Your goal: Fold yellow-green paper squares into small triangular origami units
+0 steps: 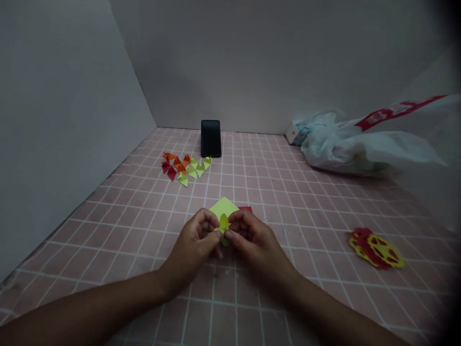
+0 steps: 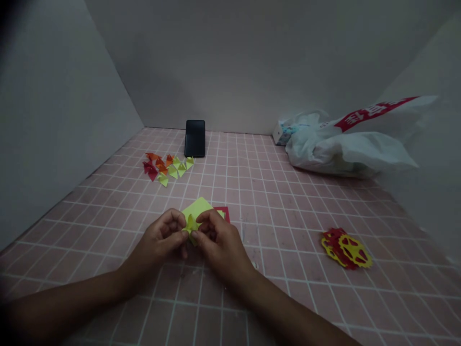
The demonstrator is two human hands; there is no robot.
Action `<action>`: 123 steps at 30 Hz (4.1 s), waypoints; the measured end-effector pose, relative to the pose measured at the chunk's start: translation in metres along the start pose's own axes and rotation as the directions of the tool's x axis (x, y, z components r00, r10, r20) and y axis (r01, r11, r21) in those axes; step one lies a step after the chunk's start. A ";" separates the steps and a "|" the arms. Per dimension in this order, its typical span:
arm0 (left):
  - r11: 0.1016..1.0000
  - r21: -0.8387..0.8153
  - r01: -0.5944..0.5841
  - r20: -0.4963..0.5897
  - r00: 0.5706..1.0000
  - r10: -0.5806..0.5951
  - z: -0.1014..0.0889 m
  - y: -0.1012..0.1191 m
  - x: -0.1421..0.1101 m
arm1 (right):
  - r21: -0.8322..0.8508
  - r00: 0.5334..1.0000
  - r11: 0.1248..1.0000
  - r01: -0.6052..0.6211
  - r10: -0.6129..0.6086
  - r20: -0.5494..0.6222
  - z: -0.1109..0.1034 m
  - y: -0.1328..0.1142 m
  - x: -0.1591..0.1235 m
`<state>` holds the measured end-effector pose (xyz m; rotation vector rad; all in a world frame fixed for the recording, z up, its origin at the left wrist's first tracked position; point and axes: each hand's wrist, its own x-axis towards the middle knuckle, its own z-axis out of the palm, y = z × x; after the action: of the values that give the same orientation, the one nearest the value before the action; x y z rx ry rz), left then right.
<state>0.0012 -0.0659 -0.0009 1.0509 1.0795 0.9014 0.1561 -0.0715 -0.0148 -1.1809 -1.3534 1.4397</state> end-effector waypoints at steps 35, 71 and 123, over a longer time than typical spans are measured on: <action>0.995 0.084 -0.060 0.141 0.989 0.048 0.000 -0.015 -0.004 | 0.277 0.984 0.952 -0.129 0.158 -0.086 0.005 -0.001 -0.001; 0.999 -0.007 -0.034 0.081 0.996 0.035 -0.004 -0.007 0.004 | 0.115 0.996 0.992 -0.060 0.066 -0.051 0.001 0.001 -0.001; 0.994 0.106 -0.017 0.074 0.997 0.009 -0.006 -0.008 0.008 | 0.087 0.995 0.992 -0.093 0.097 -0.038 0.000 -0.004 0.000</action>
<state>-0.0019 -0.0596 -0.0112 1.1715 1.0698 0.8171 0.1564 -0.0710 -0.0104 -1.2272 -1.2090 1.5158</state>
